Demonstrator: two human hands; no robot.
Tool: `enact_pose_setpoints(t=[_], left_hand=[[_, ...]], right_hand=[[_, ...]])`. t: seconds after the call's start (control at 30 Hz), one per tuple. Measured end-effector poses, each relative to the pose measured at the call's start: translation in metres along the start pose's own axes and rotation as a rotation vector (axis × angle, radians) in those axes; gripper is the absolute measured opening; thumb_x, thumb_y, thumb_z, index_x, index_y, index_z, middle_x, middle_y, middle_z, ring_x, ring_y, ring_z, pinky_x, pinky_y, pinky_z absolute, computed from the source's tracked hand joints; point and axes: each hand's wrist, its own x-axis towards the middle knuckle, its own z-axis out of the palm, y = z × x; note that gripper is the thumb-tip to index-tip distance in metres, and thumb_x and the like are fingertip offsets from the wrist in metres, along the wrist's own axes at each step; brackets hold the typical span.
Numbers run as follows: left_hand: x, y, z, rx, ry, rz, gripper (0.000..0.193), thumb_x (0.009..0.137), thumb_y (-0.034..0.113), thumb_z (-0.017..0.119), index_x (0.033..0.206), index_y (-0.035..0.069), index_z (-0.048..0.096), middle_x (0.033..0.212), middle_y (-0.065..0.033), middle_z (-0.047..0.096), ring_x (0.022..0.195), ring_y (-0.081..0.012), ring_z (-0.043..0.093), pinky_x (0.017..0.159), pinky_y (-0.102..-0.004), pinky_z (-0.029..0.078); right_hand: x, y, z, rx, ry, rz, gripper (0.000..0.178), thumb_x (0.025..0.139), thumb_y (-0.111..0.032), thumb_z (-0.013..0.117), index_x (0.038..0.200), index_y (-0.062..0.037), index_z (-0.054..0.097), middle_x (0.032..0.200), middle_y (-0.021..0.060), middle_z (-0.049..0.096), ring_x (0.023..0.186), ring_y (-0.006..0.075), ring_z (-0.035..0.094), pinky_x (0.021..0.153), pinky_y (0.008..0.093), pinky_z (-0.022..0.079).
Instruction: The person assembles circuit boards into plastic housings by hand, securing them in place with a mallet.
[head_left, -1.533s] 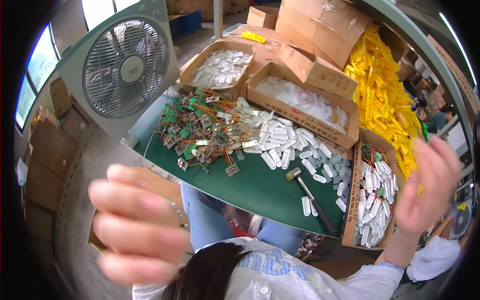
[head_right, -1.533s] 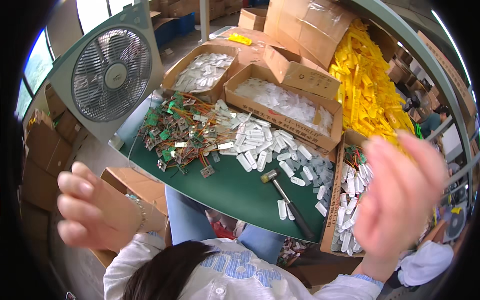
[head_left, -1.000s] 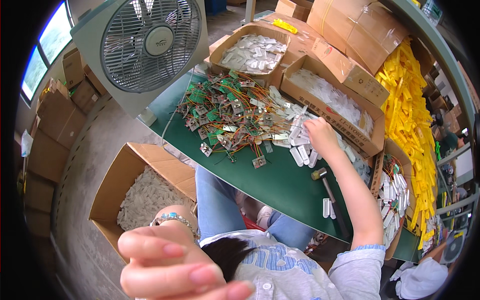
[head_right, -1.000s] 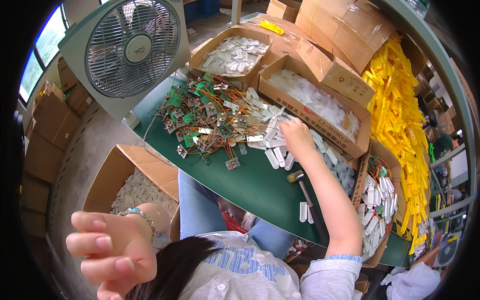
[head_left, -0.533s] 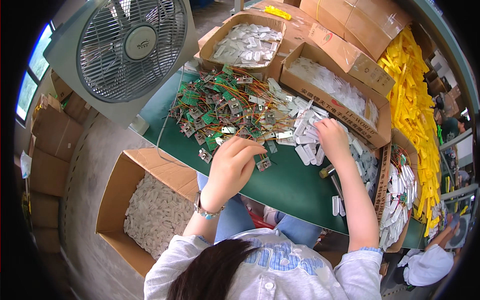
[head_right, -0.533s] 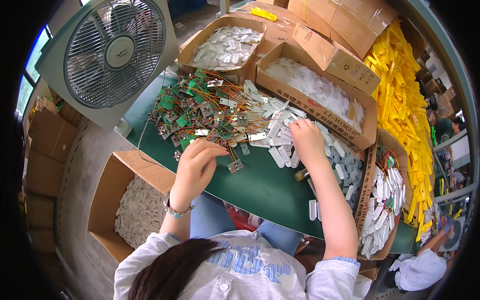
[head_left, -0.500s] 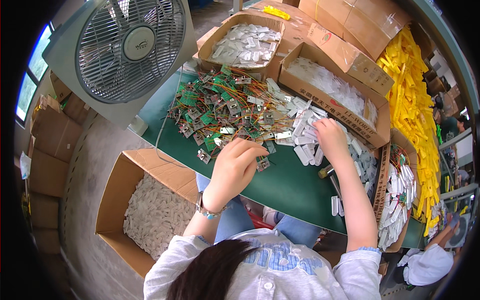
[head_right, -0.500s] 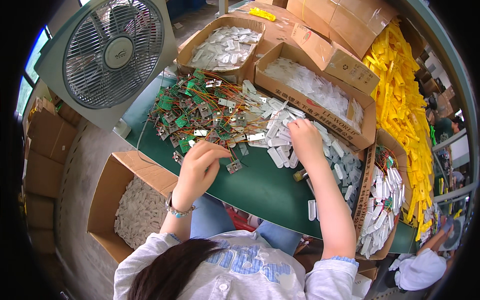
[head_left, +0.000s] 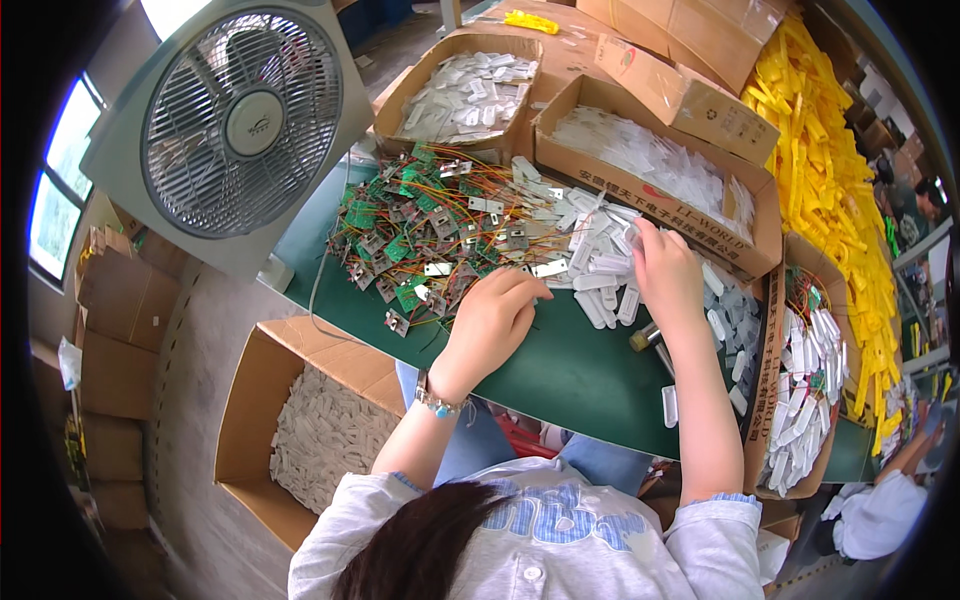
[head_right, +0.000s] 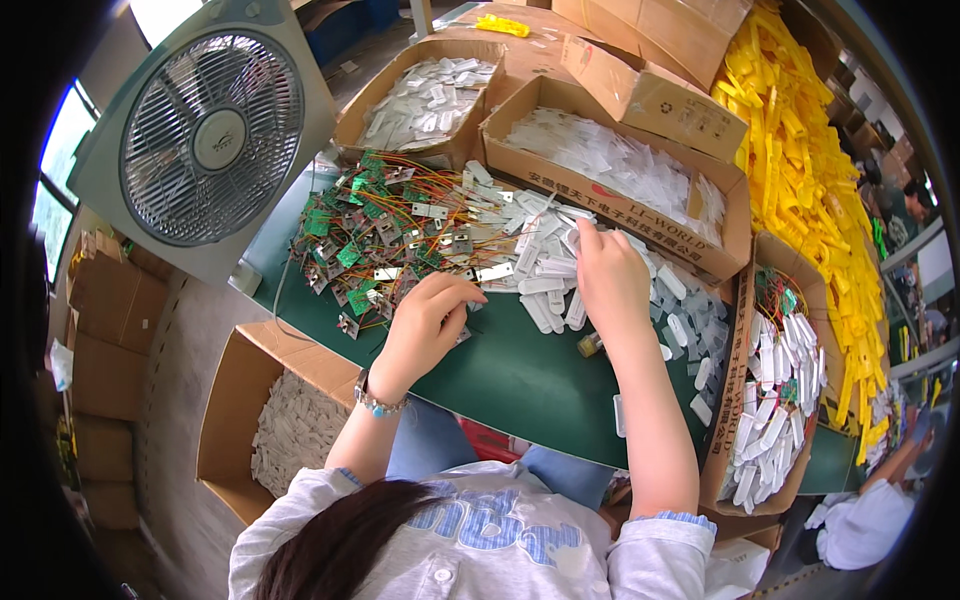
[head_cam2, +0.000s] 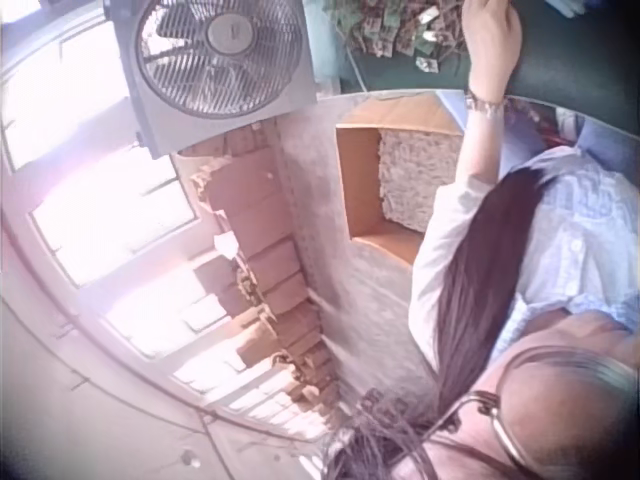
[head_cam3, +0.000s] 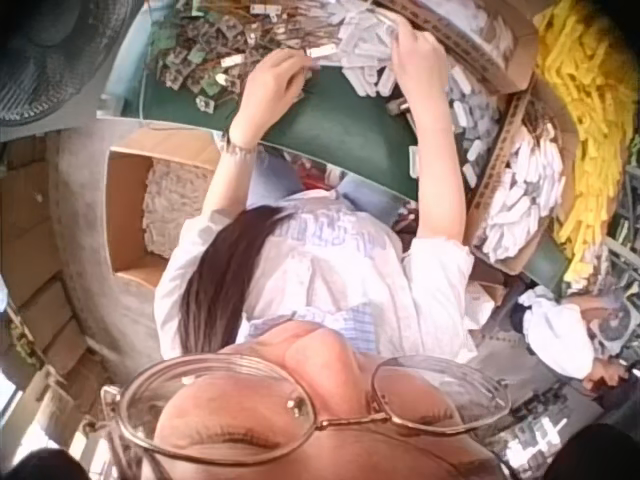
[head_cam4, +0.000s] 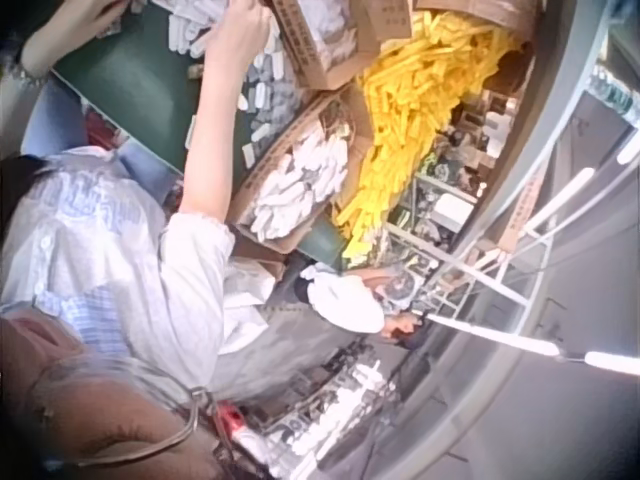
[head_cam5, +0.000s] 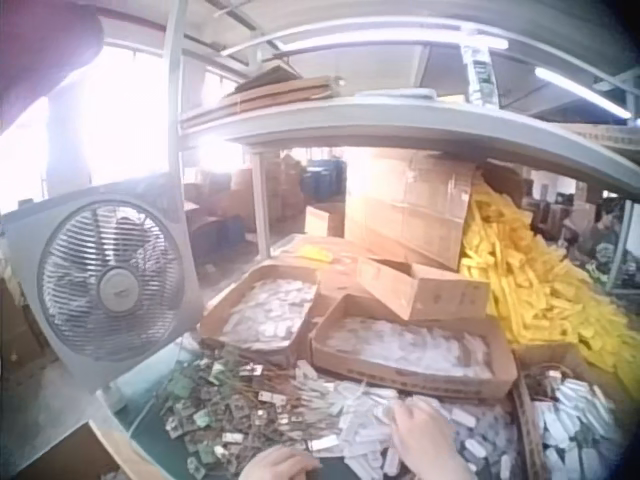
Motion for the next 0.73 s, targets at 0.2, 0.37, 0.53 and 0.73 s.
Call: enact_pose_setpoints(t=[0.2,0.37,0.53,0.73], left_hand=[[0.055,-0.003,0.031,-0.038,-0.050,0.042,0.016,0.087,-0.004,0.057,0.097,0.001,0.068,0.095,-0.0138,0.066,0.089,-0.0316,0.064,0.079,-0.0395,0.051],[0.090,-0.026,0.065,0.026,0.007,-0.065,0.014,0.088,0.000,0.061,0.100,0.001,0.069,0.093,-0.0152,0.065,0.085,-0.0307,0.065,0.077,-0.0395,0.051],[0.122,-0.033,0.088,0.317,0.047,-0.024,0.021,0.085,0.010,0.070,0.103,-0.001,0.067,0.098,-0.0158,0.067,0.089,-0.0326,0.065,0.081,-0.0403,0.053],[0.141,-0.041,0.083,0.477,0.028,-0.159,0.014,0.083,0.019,0.069,0.092,0.009,0.075,0.090,-0.0118,0.073,0.087,-0.0300,0.070,0.077,-0.0402,0.056]], right_hand=[[-0.044,0.017,-0.004,0.057,0.018,0.136,0.039,0.085,-0.009,0.070,0.123,-0.0072,0.061,0.094,0.0107,0.069,0.089,0.0306,0.066,0.077,0.0424,0.054],[-0.077,-0.018,-0.032,0.433,0.097,0.318,0.046,0.082,0.003,0.066,0.126,-0.0054,0.057,0.100,0.0129,0.058,0.085,0.0311,0.065,0.072,0.0391,0.054],[-0.136,-0.043,-0.032,0.440,-0.004,0.154,0.024,0.076,0.003,0.070,0.098,-0.0053,0.065,0.100,0.0094,0.061,0.095,0.0315,0.064,0.080,0.0405,0.052],[-0.172,-0.038,-0.030,0.266,0.033,0.169,0.024,0.073,0.000,0.074,0.094,-0.0084,0.066,0.104,0.0062,0.064,0.107,0.0323,0.062,0.089,0.0464,0.048]])
